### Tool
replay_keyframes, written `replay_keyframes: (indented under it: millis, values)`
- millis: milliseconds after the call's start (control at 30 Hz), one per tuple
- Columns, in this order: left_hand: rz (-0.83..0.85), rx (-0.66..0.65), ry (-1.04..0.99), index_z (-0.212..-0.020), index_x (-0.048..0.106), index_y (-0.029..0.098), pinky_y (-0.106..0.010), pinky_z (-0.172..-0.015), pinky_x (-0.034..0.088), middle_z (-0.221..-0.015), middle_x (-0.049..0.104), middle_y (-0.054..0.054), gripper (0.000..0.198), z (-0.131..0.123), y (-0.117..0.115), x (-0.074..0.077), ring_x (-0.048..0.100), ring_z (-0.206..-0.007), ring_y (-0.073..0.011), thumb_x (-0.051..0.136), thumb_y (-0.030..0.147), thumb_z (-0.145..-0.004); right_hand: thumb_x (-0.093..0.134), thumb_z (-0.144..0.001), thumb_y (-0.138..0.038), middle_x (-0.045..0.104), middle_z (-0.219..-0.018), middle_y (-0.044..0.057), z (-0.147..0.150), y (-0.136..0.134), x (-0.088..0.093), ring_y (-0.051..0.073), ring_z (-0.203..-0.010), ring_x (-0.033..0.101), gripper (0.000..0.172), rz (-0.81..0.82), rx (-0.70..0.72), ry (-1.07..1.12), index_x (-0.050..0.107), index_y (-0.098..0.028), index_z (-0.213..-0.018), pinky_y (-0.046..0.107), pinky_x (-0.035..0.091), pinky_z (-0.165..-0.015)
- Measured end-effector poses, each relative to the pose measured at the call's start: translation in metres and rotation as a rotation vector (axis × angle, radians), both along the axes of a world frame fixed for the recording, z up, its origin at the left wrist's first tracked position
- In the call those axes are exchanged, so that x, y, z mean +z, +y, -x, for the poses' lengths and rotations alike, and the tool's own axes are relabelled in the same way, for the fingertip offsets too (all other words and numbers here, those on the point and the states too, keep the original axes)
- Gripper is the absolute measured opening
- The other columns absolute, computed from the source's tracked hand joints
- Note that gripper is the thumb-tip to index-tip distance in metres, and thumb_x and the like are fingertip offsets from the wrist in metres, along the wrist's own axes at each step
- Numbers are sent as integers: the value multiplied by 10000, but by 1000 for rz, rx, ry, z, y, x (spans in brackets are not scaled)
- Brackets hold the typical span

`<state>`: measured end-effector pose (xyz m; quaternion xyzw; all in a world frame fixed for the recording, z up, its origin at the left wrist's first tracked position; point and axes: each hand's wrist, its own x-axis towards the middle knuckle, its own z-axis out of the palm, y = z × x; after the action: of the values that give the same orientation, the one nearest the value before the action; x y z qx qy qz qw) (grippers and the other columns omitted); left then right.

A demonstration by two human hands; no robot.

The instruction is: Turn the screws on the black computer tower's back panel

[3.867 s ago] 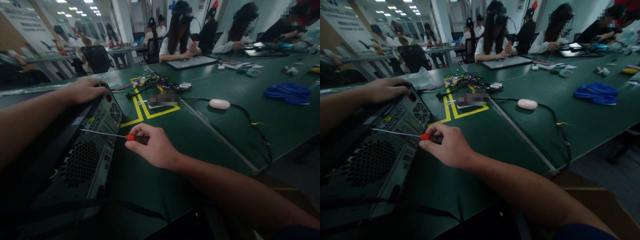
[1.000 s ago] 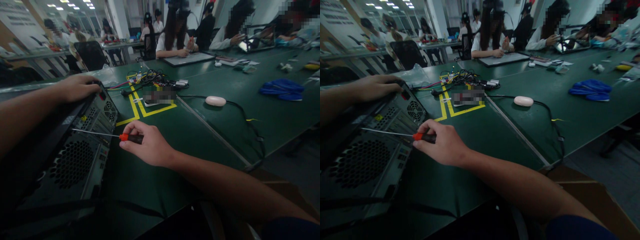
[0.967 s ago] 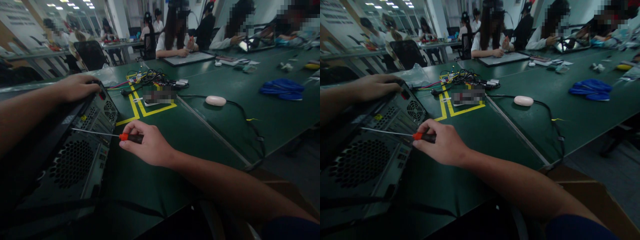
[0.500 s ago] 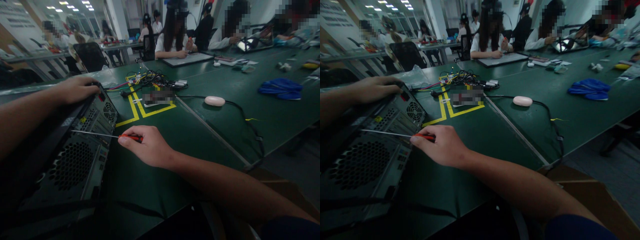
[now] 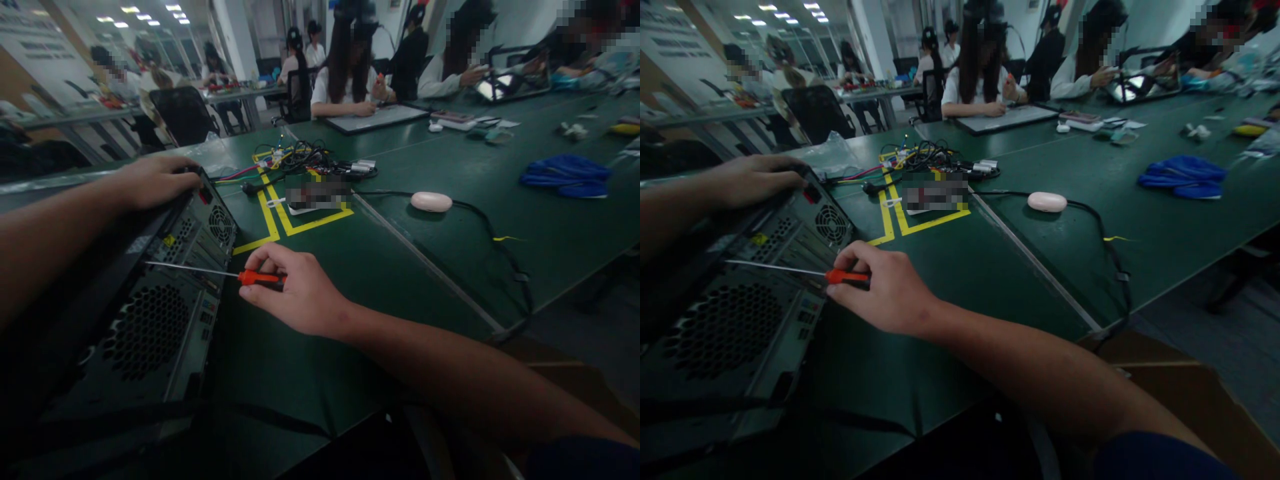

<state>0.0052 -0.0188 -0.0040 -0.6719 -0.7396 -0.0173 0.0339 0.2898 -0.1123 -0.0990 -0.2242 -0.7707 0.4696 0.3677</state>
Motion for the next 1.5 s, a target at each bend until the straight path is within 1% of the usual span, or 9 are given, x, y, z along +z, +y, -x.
replay_keyframes:
  millis: [167,467,633,767,967,1167,1233,1367,1500]
  values:
    - [12,23,-72,-1369,582,114,-507,-1145,370,-1428,582,-141,755,4,2,-1,532,-1299,-352,352,564,-808,675,-886,-295,633,-850,-23,1,0,-1,125,-747,599,172,-8,1,-1,604,-199,-1009,269,455,-717]
    - [7,17,-54,-1384,574,134,-466,-1142,374,-1427,589,-112,754,9,4,-3,536,-1300,-335,354,580,-818,695,-867,-297,616,-819,-28,2,0,-2,124,-725,591,197,11,-15,26,591,-191,-995,269,454,-692]
    - [18,5,-50,-1380,573,111,-464,-1148,367,-1422,586,-136,770,8,4,-3,537,-1299,-338,327,578,-819,708,-858,-299,634,-846,-15,2,0,-2,126,-746,594,183,42,-10,28,588,-190,-943,267,462,-703]
    - [6,13,-52,-1379,580,140,-481,-1134,385,-1405,602,-121,766,10,5,-4,548,-1284,-345,343,597,-812,717,-862,-323,662,-879,-4,1,0,-1,130,-763,602,197,25,-29,19,610,-190,-959,269,463,-720]
    - [10,22,-63,-1386,572,127,-469,-1143,373,-1433,581,-128,780,8,3,-3,529,-1308,-347,343,596,-806,724,-869,-348,694,-903,9,1,2,-1,135,-793,618,213,33,-39,12,664,-173,-975,260,452,-722]
    - [23,-6,-62,-1373,571,104,-450,-1152,357,-1416,590,-144,766,8,3,-2,539,-1299,-331,326,574,-819,629,-949,-383,686,-798,16,3,1,1,122,-718,600,273,68,-18,-4,741,-138,-912,254,418,-656]
    - [10,-11,-70,-1365,575,107,-449,-1148,361,-1405,597,-143,750,9,4,-3,546,-1289,-324,331,569,-828,631,-945,-398,677,-796,8,2,-1,1,117,-702,593,271,89,4,4,726,-144,-940,251,418,-642]
    - [5,-23,-76,-1367,573,110,-460,-1143,367,-1413,592,-144,747,13,6,-5,540,-1291,-337,351,580,-830,758,-824,-348,630,-786,-36,1,-3,1,118,-696,591,293,75,-22,0,633,-187,-1034,247,434,-653]
    - [14,-5,-75,-1368,570,90,-458,-1136,376,-1413,585,-157,769,12,6,-5,542,-1289,-340,340,581,-822,717,-831,-258,635,-809,-31,0,-1,1,116,-717,599,198,50,-3,30,599,-187,-974,246,445,-671]
